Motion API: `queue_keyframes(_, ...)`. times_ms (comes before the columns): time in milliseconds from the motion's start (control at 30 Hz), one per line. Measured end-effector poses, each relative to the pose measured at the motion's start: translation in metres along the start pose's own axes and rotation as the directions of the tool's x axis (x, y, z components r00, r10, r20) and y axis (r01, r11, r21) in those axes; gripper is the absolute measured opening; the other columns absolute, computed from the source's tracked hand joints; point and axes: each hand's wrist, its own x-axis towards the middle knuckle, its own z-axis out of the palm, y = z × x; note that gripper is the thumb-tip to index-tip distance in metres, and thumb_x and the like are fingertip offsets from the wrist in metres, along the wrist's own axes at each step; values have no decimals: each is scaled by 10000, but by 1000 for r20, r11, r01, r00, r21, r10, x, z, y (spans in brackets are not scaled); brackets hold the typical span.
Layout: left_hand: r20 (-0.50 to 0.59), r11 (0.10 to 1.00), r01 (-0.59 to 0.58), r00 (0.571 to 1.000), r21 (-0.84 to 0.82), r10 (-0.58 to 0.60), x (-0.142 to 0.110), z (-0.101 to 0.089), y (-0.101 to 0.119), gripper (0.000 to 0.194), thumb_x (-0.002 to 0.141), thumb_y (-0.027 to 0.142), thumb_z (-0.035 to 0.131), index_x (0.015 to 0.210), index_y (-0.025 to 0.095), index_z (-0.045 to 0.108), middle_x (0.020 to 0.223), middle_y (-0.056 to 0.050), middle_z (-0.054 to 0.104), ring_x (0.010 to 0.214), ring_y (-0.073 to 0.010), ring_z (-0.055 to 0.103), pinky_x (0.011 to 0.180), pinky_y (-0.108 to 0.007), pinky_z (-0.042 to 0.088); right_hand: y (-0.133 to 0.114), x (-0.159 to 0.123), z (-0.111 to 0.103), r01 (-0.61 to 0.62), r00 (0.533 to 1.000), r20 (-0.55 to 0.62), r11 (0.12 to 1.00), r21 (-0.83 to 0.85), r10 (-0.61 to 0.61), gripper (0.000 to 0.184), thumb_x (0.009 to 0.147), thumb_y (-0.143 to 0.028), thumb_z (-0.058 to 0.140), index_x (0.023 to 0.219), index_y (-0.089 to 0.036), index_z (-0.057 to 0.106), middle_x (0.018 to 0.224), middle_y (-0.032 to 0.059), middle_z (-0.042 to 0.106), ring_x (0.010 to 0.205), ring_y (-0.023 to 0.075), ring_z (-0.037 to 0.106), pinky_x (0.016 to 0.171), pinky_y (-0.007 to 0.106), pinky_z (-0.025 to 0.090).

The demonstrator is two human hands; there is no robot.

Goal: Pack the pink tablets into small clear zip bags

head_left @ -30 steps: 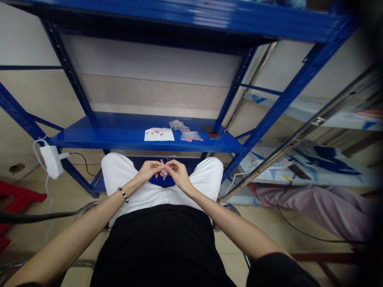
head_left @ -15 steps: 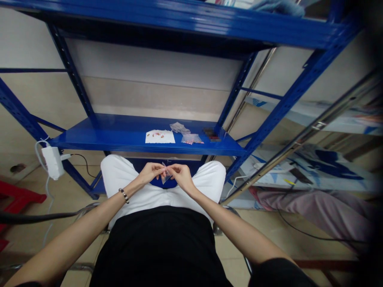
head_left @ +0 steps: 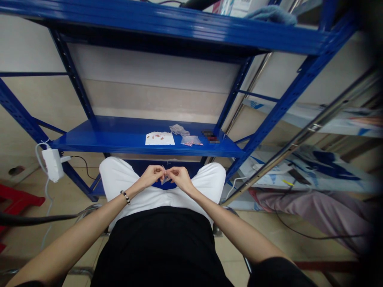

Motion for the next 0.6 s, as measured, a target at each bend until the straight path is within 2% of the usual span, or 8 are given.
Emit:
queue_keyframes(133, 23, 998, -44, 999, 44, 43, -7, 3, 4, 262, 858, 386, 608, 796, 132, 624, 626, -38, 648, 540, -127, 601, 493, -206, 405, 1, -3, 3, 2, 1000, -12, 1000, -5, -2, 268, 804, -384, 645, 832, -124, 705, 673, 60, 716, 578, 175, 676, 506, 231, 510)
queue_keyframes(333, 17, 961, -127, 992, 245, 126, -4, 6, -1, 186, 867, 287, 554, 763, 149, 624, 658, -28, 654, 560, -129, 597, 553, -223, 431, 1, 0, -2, 92, 996, 8, 960, -266, -93, 145, 811, -249, 607, 747, -182, 719, 710, 49, 733, 648, 187, 695, 582, 239, 500)
queue_keyframes(467, -37, 924, -111, 990, 366, 134, -1, 8, -1, 135, 811, 200, 526, 725, 159, 622, 630, -8, 633, 555, -124, 560, 551, -218, 389, -4, 4, -3, 77, 997, 15, 926, -370, -77, 139, 754, -155, 581, 705, -189, 707, 656, 22, 715, 601, 168, 668, 557, 218, 452)
queue_keyframes(600, -124, 868, -66, 982, 493, 145, -5, 9, 5, 105, 727, 170, 548, 633, 167, 594, 569, 14, 579, 557, -127, 519, 560, -227, 346, -14, 3, -4, 59, 997, -18, 861, -504, -79, 109, 703, -137, 587, 670, -196, 671, 627, 9, 690, 585, 158, 637, 541, 214, 397)
